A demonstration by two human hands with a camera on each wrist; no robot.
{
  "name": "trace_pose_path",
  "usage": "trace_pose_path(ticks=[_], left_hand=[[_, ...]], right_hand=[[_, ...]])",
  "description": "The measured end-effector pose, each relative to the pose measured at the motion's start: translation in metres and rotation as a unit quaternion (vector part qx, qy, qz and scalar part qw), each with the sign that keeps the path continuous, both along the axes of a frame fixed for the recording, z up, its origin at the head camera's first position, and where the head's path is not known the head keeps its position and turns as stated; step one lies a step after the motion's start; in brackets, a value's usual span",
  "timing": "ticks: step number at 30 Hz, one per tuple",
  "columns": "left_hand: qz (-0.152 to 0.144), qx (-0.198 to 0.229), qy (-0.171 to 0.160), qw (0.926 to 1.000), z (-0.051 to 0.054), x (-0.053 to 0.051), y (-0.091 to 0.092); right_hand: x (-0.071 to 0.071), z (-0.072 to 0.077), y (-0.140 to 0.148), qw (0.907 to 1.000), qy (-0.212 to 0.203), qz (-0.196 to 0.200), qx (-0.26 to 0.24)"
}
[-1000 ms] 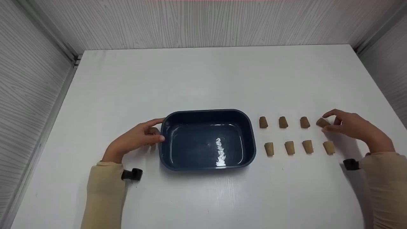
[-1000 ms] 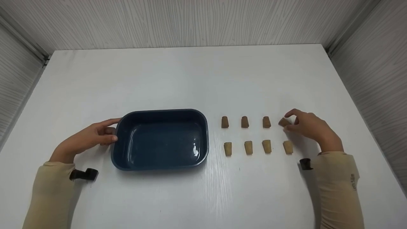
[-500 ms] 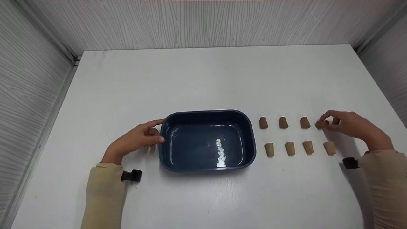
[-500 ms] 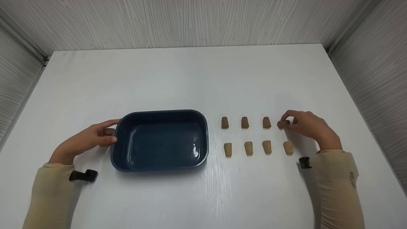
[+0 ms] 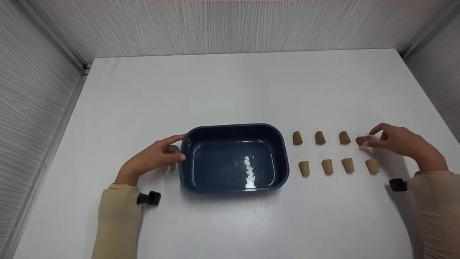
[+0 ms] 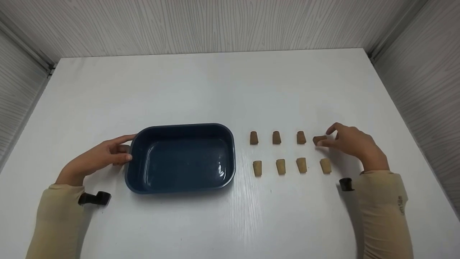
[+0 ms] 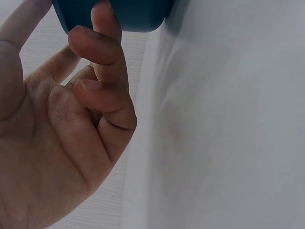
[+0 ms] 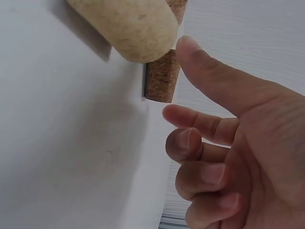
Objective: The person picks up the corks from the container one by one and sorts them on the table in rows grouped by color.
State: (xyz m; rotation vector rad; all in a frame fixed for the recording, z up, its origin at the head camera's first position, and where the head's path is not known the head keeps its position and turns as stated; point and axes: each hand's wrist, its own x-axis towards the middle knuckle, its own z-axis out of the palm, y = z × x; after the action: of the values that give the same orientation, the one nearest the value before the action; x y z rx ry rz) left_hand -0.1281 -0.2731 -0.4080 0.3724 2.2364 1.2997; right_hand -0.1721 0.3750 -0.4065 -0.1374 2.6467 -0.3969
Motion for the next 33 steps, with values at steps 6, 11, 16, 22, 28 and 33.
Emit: trace_pose_path(ticks=[6,11,16,22,28,33], left_hand=[[0.003,0.002,-0.01,0.9999,0.0015,-0.0013,0.0],[0.002,0.003,-0.006,1.0,0.0013,-0.0024,0.001],[0.001,0.006,-0.001,1.0,0.0009,-0.0041,0.002],[-0.003,0.01,0.0,0.9999,0.002,-0.0049,0.0014],[0.001,0.008,-0.004,1.0,0.0016,-0.0048,0.0009],[0.005,0.005,-0.013,0.9999,0.0027,-0.0036,0.002]], right_hand=[[-0.0009,0.0018,-0.0039,0.9999,-0.001,-0.004,0.011],[-0.0034,-0.0003,-0.0065,1.0,-0.001,-0.005,0.008],[-0.0034,0.0004,-0.0047,1.0,0.007,-0.002,-0.004],[-0.0002,0.0022,-0.0008,0.9993,0.034,0.01,-0.015],[0.0004,0.0013,0.0013,0.9977,0.049,0.042,-0.021],[0.0017,0.0032,0.0017,0.9965,0.057,0.056,-0.025]])
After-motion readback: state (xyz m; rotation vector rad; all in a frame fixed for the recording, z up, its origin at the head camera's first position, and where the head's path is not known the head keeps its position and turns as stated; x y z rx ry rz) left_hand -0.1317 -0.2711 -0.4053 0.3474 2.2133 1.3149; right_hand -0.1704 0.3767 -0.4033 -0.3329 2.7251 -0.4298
